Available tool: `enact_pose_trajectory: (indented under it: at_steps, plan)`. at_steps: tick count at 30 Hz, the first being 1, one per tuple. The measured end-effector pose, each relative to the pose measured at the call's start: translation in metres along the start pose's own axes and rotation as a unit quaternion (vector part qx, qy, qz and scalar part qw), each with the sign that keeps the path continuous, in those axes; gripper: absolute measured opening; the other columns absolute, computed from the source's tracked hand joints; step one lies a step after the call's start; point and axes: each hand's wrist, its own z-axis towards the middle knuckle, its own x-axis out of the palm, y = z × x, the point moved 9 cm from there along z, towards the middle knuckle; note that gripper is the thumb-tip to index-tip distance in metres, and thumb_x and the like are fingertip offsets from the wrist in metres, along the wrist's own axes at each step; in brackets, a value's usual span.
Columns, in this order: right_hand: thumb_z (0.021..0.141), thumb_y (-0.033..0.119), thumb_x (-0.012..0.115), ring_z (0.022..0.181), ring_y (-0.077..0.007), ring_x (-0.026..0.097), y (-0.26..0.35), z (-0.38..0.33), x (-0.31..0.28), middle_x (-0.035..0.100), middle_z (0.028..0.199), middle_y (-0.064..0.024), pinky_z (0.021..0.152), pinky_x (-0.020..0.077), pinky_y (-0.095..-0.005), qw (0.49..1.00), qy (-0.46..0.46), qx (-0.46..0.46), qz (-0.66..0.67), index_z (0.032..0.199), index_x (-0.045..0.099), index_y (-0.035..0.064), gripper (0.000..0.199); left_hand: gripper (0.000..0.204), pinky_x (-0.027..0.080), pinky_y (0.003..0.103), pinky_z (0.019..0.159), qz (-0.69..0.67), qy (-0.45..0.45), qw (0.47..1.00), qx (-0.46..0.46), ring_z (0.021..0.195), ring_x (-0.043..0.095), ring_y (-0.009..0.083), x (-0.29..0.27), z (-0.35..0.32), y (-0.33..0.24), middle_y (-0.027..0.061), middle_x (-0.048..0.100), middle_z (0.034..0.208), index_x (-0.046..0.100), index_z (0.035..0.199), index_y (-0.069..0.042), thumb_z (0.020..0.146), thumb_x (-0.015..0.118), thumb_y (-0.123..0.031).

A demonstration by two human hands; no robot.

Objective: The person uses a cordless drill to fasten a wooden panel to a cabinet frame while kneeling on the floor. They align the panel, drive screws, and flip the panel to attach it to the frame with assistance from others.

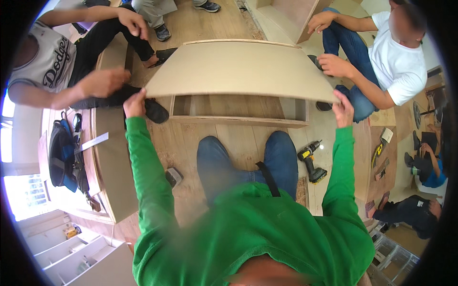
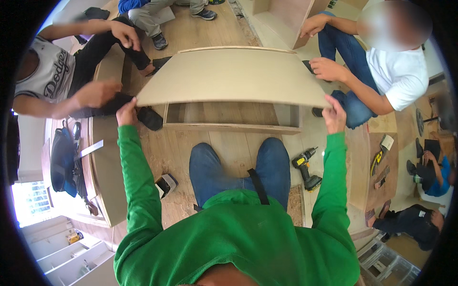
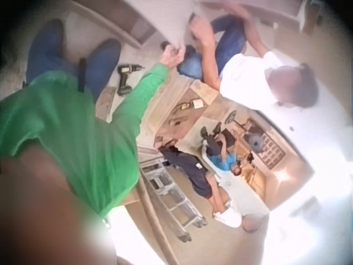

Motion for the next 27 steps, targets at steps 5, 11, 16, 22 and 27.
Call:
enact_pose_trajectory:
  at_steps: [5,11,16,22,27]
  plan:
    - [0.091,0.002,0.078,0.095,-0.0063,0.064,0.04,0.064,-0.006,0.07,0.107,-0.0009,0.084,0.0518,-0.022,0.986,-0.113,-0.041,0.112,0.129,0.067,0.0035,0.039,0.027,0.026,0.025,0.045,-0.04,-0.004,0.999,-0.009,0.048,0.04,0.0056,0.032,0.029,-0.08,-0.0059,0.048,0.061,0.067,0.078,-0.009,0.088,0.082,-0.029]
    - [0.09,0.009,0.083,0.097,-0.009,0.066,0.047,0.149,-0.023,0.071,0.107,-0.0026,0.086,0.0527,-0.0244,0.977,-0.16,-0.076,0.116,0.12,0.068,0.0043,0.034,0.044,0.029,0.022,0.052,-0.098,0.114,0.979,0.138,0.058,0.042,0.0033,0.062,0.085,-0.105,-0.0076,0.049,0.071,0.07,0.112,-0.001,0.091,0.083,-0.038]
    - [0.1,0.028,0.075,0.112,-0.0161,0.065,0.012,0.234,-0.003,0.067,0.12,-0.007,0.099,0.0529,-0.0315,0.966,-0.125,-0.039,0.223,0.13,0.061,0.0049,0.041,0.045,0.042,0.025,0.054,-0.029,0.049,0.972,0.226,0.067,0.05,0.0057,0.108,0.148,-0.087,-0.0036,0.06,0.089,0.066,0.137,-0.005,0.102,0.073,-0.032]
    - [0.107,0.049,0.059,0.131,-0.0215,0.056,-0.035,0.313,0.033,0.058,0.139,-0.0097,0.111,0.0461,-0.0408,0.916,-0.144,-0.025,0.374,0.141,0.053,0.0044,0.056,0.041,0.053,0.024,0.076,-0.048,0.027,0.986,0.157,0.092,0.065,0.0092,0.166,0.23,-0.067,0.0026,0.073,0.11,0.069,0.138,-0.006,0.105,0.068,-0.03]
    - [0.107,0.05,0.057,0.137,-0.0248,0.052,-0.07,0.331,0.08,0.052,0.151,-0.0118,0.117,0.0396,-0.0413,0.95,-0.166,0.103,0.244,0.156,0.038,-0.0055,0.076,0.042,0.049,0.027,0.091,-0.032,0.015,0.991,0.127,0.1,0.063,0.0113,0.195,0.278,-0.071,0.0036,0.074,0.106,0.073,0.125,0.001,0.104,0.07,-0.035]
